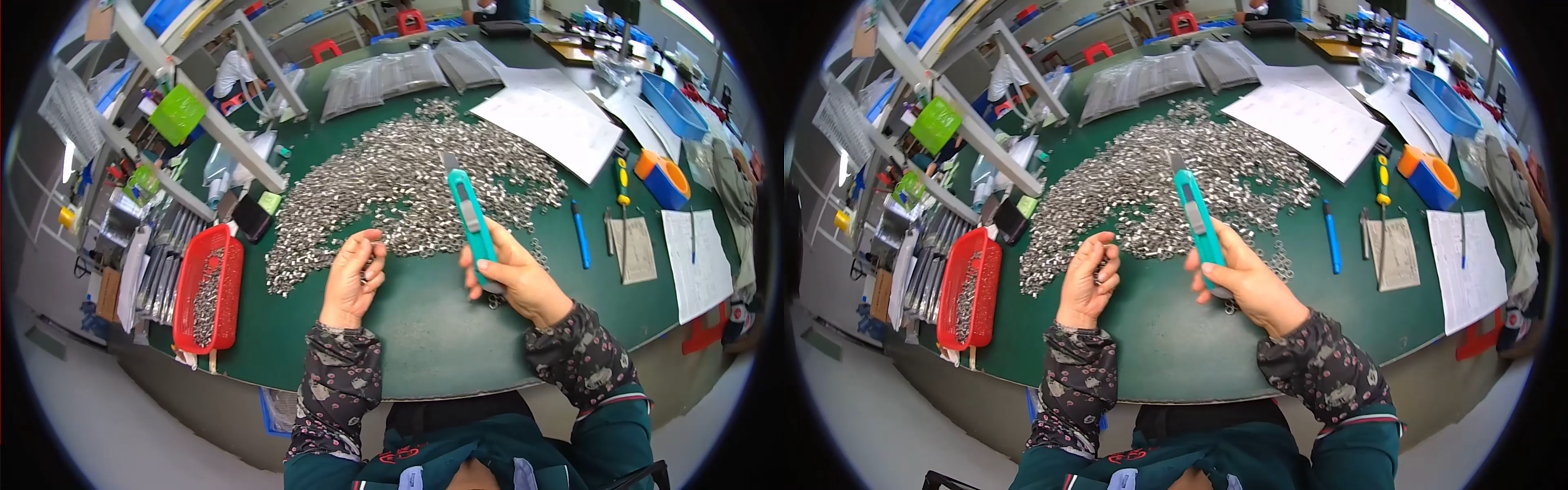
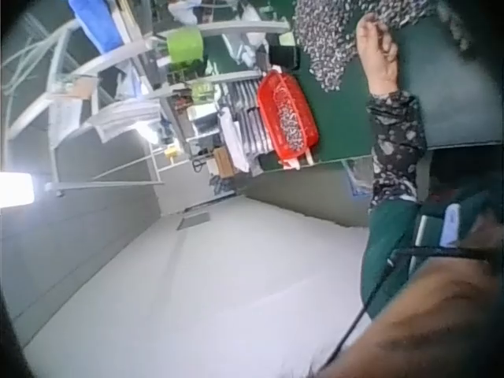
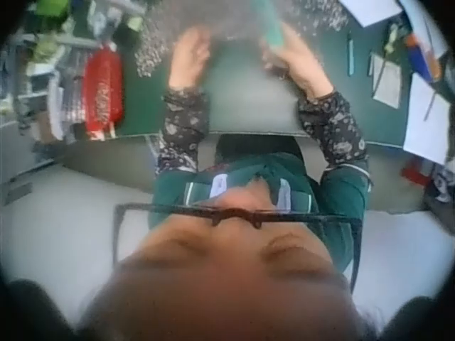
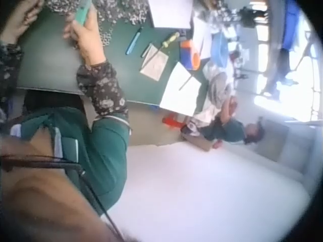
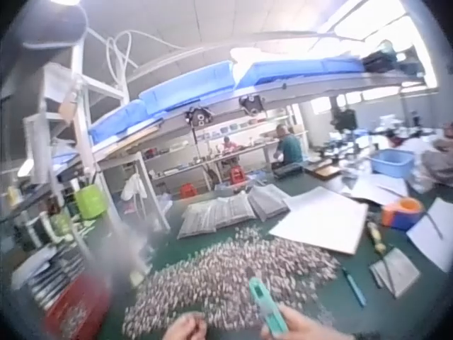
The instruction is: Inspecting and sorting a pile of small metal hardware components using a utility knife.
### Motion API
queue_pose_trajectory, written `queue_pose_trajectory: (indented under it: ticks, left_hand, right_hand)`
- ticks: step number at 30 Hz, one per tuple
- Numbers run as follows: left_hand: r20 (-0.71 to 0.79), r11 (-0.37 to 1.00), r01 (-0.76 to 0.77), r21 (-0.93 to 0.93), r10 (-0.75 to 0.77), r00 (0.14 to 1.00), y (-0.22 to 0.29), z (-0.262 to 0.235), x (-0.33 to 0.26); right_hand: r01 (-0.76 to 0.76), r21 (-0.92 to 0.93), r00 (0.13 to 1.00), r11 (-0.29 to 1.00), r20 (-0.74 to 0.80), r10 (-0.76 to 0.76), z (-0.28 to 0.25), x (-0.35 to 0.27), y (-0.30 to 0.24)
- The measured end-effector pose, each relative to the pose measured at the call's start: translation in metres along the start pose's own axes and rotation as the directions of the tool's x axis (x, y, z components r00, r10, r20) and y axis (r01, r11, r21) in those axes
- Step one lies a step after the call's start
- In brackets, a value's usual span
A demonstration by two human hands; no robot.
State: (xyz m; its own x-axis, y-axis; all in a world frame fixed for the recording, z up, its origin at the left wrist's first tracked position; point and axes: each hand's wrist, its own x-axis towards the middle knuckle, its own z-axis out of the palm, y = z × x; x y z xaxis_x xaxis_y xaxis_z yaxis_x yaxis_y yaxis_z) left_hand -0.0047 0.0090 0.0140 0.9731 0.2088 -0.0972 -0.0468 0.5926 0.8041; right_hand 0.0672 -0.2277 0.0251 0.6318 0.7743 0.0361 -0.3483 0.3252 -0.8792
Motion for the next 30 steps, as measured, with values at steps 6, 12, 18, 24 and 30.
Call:
queue_pose_trajectory:
  ticks: [6, 12, 18, 24, 30]
  left_hand:
    - [0.052, 0.996, -0.028, -0.089, 0.032, 0.998, -0.008, -0.005, 0.002]
    - [0.022, 0.993, -0.032, -0.114, 0.034, 0.999, -0.003, -0.006, 0.0]
    - [0.008, 0.997, -0.011, -0.075, 0.012, 1.0, -0.006, -0.003, 0.003]
    - [0.033, 0.999, 0.011, -0.05, -0.009, 0.999, -0.009, -0.002, 0.001]
    - [0.076, 0.998, 0.041, -0.055, -0.037, 0.996, -0.011, -0.001, 0.0]
  right_hand:
    - [-0.022, -0.578, 0.998, 0.816, -0.065, -0.02, 0.012, -0.012, -0.011]
    - [0.023, -0.722, 0.999, 0.692, 0.0, -0.033, 0.014, -0.007, -0.01]
    - [0.162, -0.759, 0.985, 0.63, 0.085, -0.15, 0.014, -0.006, -0.008]
    - [0.153, -0.766, 0.988, 0.625, 0.118, -0.098, 0.013, -0.005, -0.005]
    - [0.217, -0.827, 0.971, 0.518, 0.127, -0.203, 0.008, -0.004, 0.0]
